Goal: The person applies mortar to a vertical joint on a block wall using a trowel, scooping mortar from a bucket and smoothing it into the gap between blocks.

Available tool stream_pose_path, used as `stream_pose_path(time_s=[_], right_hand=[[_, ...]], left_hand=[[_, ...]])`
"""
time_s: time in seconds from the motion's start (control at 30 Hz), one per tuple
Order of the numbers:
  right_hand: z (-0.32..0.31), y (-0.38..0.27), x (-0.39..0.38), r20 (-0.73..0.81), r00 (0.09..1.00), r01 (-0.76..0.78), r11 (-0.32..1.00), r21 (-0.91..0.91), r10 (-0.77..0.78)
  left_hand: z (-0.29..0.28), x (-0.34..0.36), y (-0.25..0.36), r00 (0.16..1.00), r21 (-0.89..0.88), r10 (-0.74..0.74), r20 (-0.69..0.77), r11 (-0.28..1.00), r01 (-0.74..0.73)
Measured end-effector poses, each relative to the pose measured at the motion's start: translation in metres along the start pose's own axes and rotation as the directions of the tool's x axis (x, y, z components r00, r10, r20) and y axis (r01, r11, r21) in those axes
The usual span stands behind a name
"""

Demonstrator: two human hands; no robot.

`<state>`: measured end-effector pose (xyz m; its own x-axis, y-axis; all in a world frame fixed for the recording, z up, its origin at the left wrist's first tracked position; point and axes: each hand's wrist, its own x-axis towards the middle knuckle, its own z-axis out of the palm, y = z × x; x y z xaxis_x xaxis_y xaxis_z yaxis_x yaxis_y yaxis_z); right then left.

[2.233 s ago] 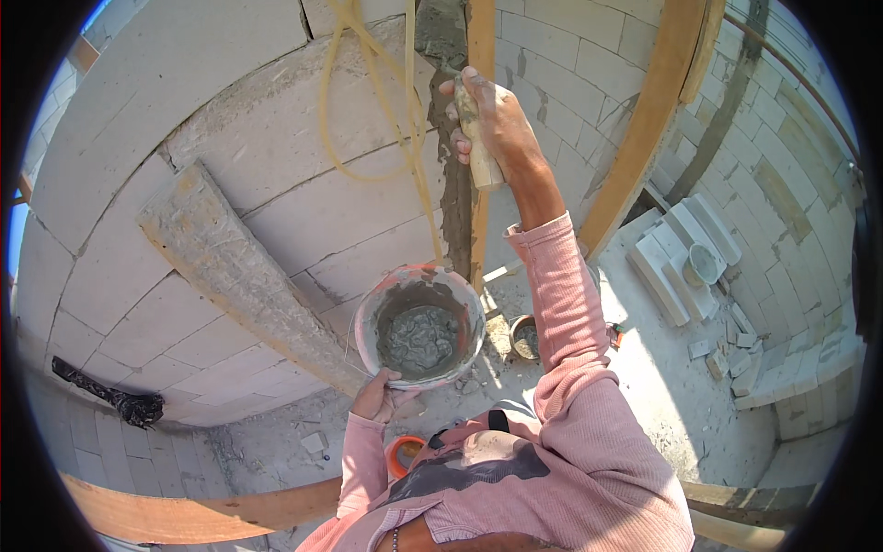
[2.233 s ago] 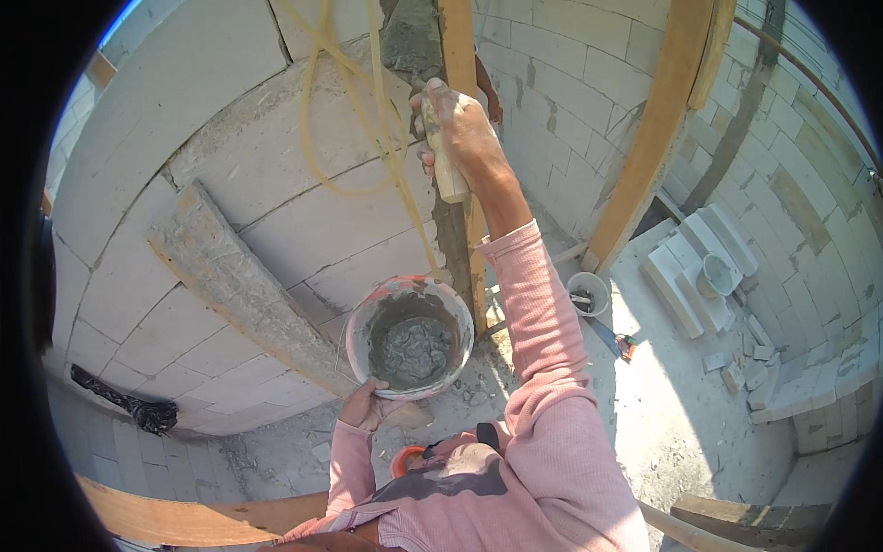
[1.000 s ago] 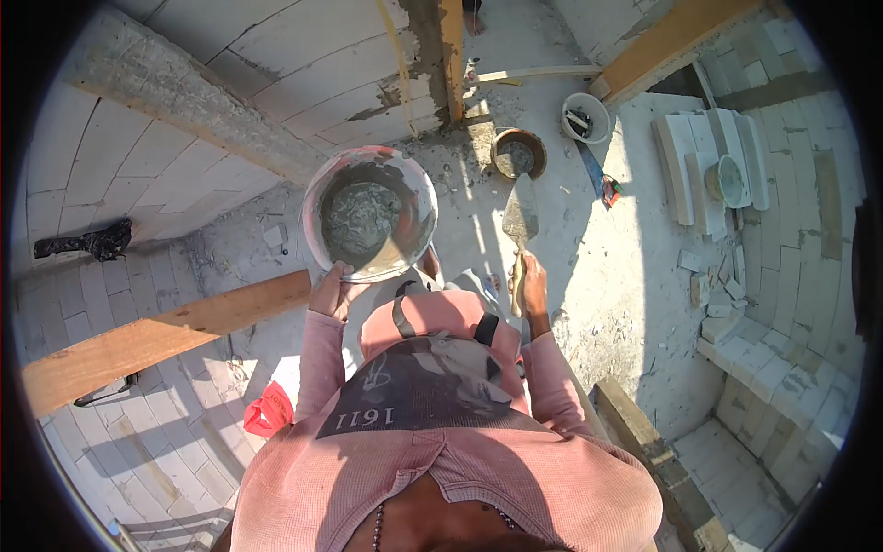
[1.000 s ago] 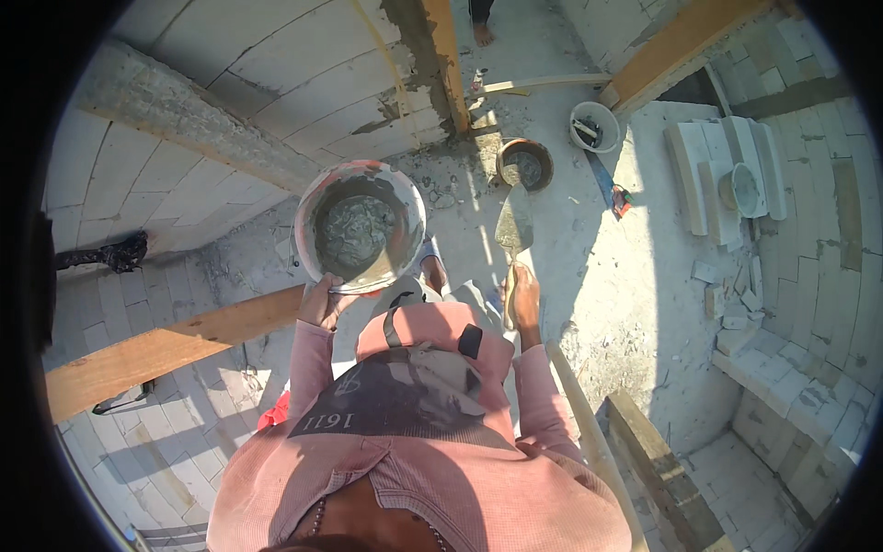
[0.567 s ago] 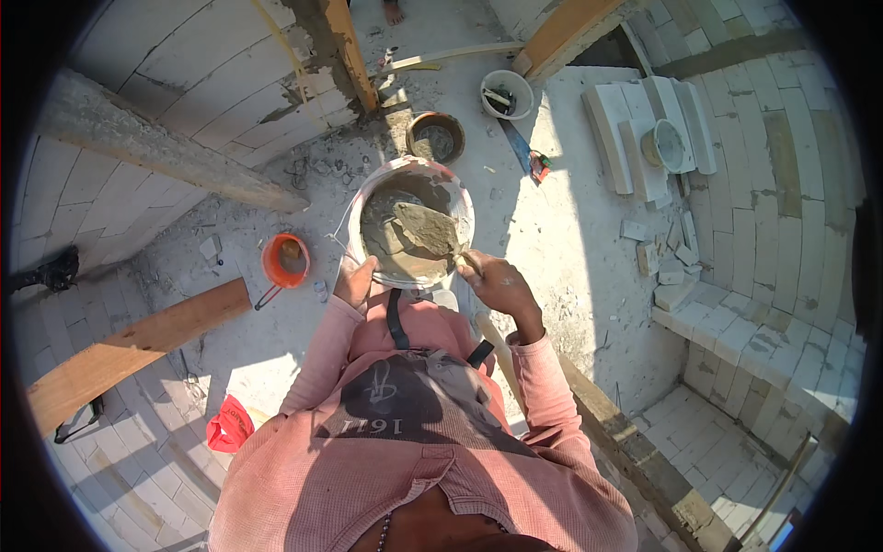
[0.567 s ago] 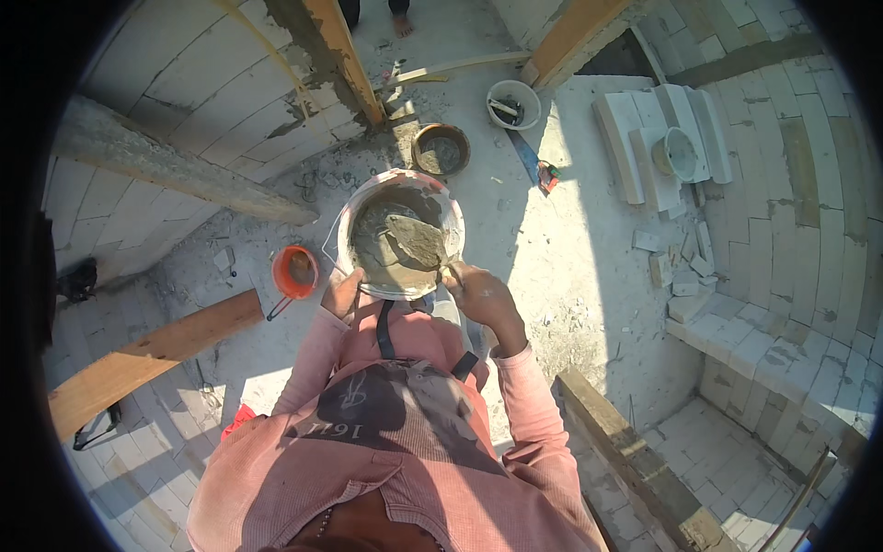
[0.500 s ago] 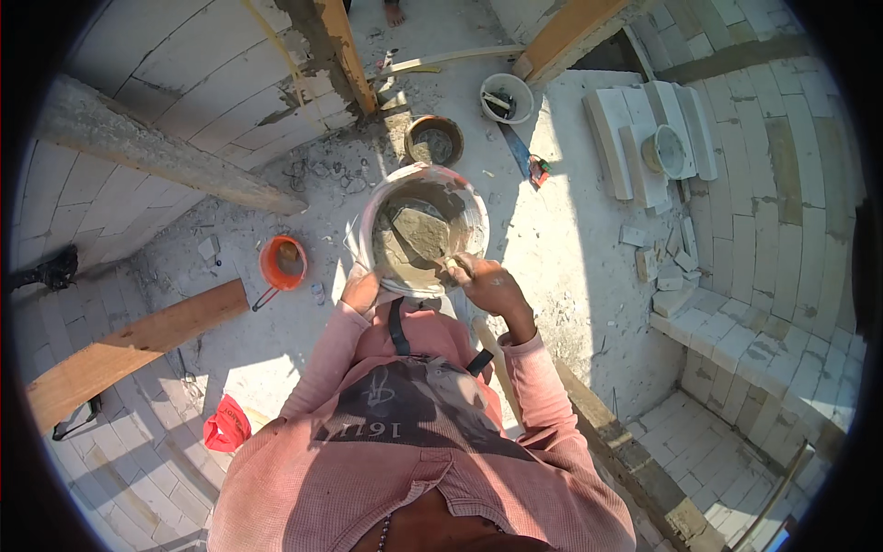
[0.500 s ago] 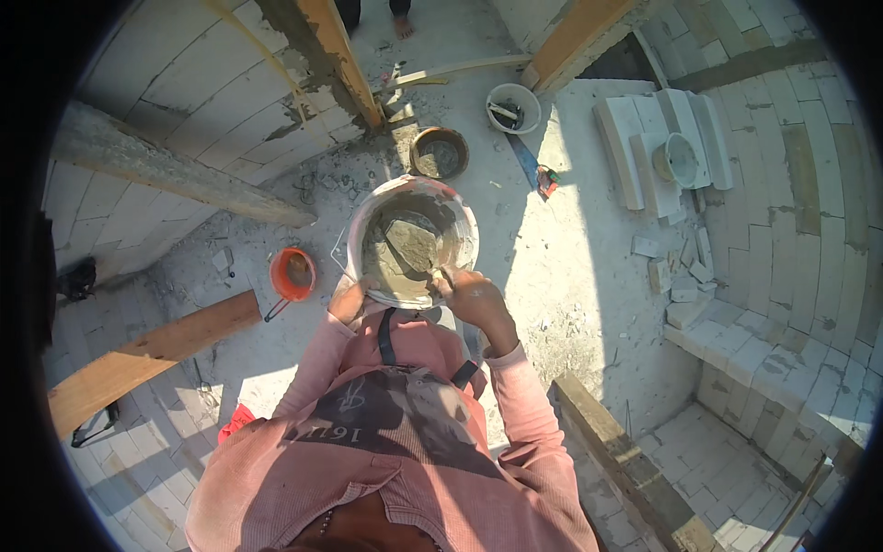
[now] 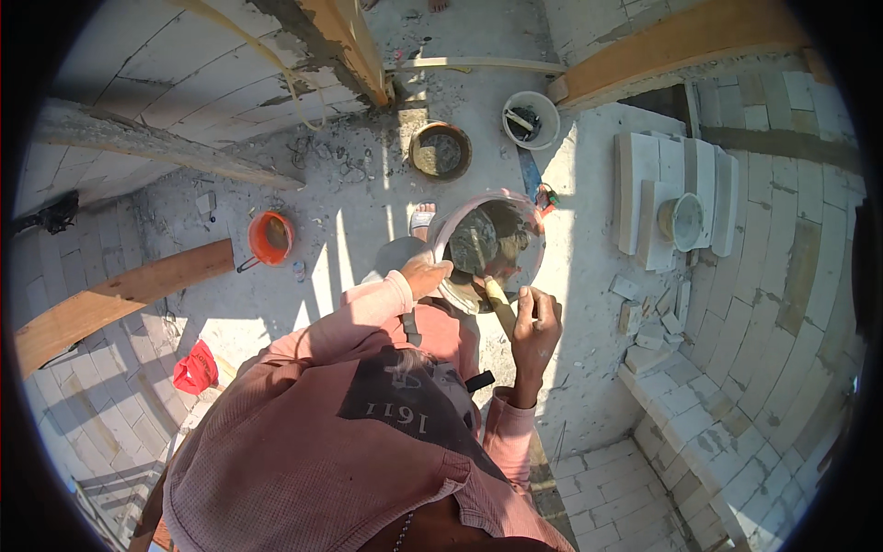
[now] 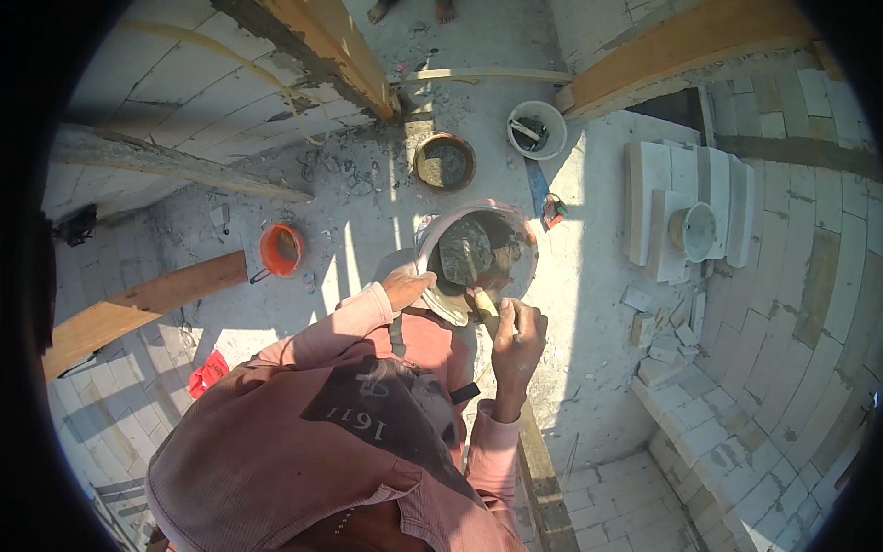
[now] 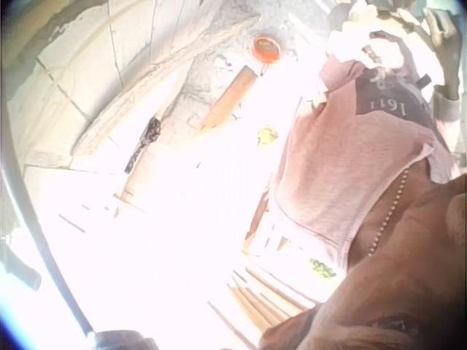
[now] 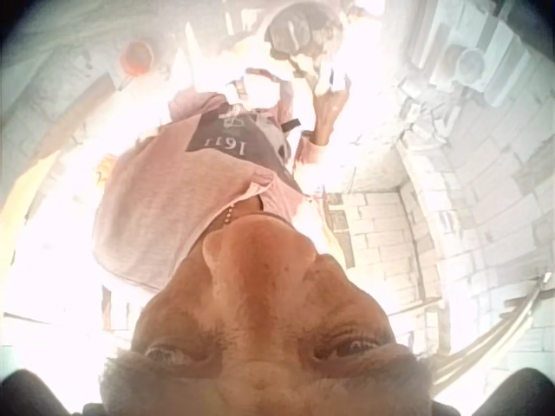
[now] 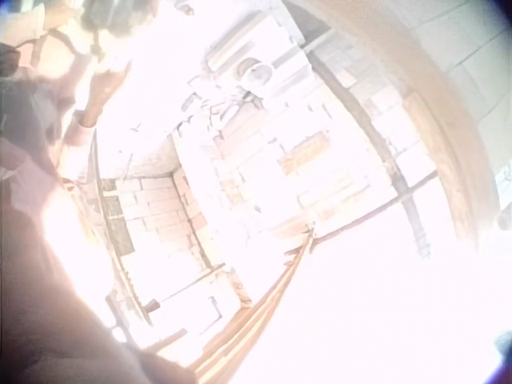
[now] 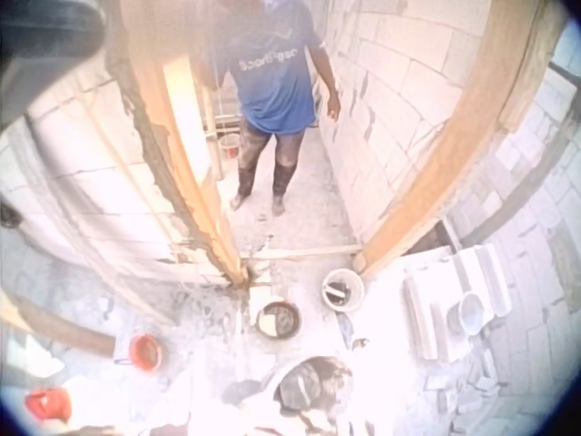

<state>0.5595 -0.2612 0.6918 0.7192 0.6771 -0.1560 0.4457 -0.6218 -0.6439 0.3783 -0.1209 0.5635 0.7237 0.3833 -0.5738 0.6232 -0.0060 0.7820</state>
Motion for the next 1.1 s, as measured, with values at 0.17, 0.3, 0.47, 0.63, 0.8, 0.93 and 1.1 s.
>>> stream_pose_path(time_s=[0.17,0.3,0.47,0.63,0.8,0.93,1.1], right_hand=[[-0.024,0.025,0.031,-0.02,0.998,0.056,0.955,-0.292,-0.065],[-0.048,0.059,0.061,0.105,0.992,-0.018,0.881,-0.472,0.076],[-0.06,0.101,0.137,0.401,0.891,0.03,0.854,-0.519,0.212],[-0.065,0.102,0.211,0.622,0.782,0.394,0.815,-0.425,-0.053],[-0.04,0.095,0.259,0.729,0.648,0.618,0.711,-0.335,-0.22],[0.034,0.121,0.289,0.84,0.472,0.583,0.809,-0.07,-0.268],[0.159,0.147,0.314,0.997,0.07,-0.253,0.967,0.0,0.018]], left_hand=[[0.013,0.057,0.06,0.956,0.533,0.145,0.257,0.804,-0.265],[0.038,0.085,0.089,0.996,-0.015,0.092,-0.022,0.996,-0.092],[0.073,0.11,0.112,0.927,-0.49,-0.098,-0.362,0.866,-0.099],[0.093,0.128,0.104,0.888,-0.852,-0.394,-0.238,0.524,0.004],[0.144,0.141,0.039,0.767,-0.851,-0.423,-0.483,0.435,-0.295],[0.105,0.134,0.022,0.593,-0.901,-0.78,-0.2,-0.091,-0.425],[0.128,0.131,-0.118,0.564,-0.796,-0.809,-0.167,-0.227,-0.561]])
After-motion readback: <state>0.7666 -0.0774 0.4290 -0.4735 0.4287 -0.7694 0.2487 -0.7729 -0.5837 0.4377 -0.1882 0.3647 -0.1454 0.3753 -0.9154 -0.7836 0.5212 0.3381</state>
